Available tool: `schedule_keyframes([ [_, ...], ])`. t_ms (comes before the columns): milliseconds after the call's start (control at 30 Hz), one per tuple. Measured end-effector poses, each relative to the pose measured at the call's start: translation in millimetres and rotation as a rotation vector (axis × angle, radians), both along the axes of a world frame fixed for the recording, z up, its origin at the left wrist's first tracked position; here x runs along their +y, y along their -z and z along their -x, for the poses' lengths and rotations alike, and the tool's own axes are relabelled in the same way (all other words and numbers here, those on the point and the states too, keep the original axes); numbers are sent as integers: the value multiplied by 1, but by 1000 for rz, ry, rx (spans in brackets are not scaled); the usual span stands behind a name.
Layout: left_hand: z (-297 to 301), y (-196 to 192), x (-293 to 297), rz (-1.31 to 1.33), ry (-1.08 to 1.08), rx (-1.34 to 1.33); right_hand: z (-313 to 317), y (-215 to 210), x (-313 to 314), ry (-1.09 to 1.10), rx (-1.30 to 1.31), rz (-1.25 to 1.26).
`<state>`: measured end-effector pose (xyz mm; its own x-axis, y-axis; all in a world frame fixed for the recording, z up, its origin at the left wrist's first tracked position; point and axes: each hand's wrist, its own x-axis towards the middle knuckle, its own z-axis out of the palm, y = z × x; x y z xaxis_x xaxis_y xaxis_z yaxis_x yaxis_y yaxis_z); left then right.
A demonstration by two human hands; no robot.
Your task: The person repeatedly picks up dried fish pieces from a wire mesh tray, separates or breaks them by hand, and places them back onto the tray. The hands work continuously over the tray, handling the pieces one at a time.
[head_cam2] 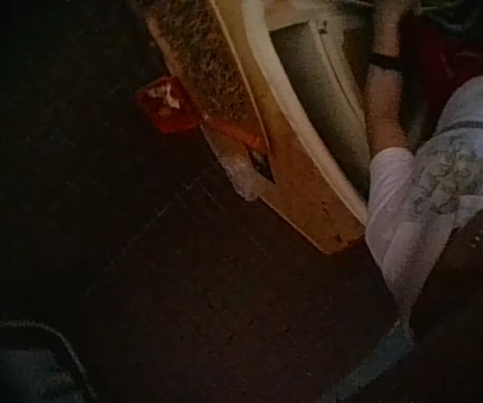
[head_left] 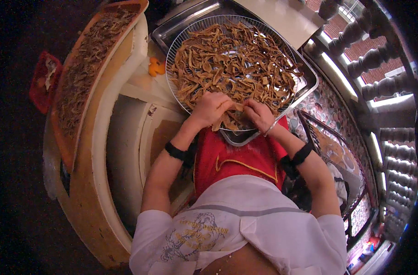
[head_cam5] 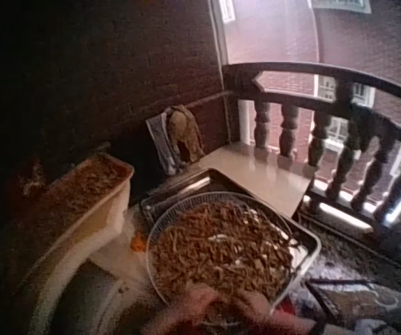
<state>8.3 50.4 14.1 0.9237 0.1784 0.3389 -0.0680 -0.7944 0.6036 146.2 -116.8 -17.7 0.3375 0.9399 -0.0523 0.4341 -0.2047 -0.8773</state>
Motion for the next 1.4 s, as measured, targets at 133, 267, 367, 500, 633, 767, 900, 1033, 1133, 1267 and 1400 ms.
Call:
schedule_keyframes([
  [133,5,-4,-1,109,-116,96,0,3,2,114,16,-7],
  [267,6,-32,-6,18,-236,423,-1,1,1,139,-23,-6],
  [367,9,-52,-11,-90,-161,696,0,-2,0,136,-30,-11],
  [500,14,-46,-6,-61,-117,666,-3,4,1,132,-16,-28],
  [633,18,-56,16,147,-196,679,-4,6,-1,92,38,-68],
  [767,24,-62,40,172,-347,364,-3,1,1,75,-48,-103],
  [900,27,-47,54,149,-389,202,1,-2,1,163,-20,-17],
  [1033,22,-19,54,183,-377,198,0,-4,2,102,21,-39],
  [1133,9,-22,39,126,-361,321,-2,-1,0,86,-4,-42],
  [1267,9,-20,37,-21,-353,392,-1,-7,0,72,-4,-48],
  [1400,21,-35,32,-104,-408,328,-2,-10,1,70,62,70],
])
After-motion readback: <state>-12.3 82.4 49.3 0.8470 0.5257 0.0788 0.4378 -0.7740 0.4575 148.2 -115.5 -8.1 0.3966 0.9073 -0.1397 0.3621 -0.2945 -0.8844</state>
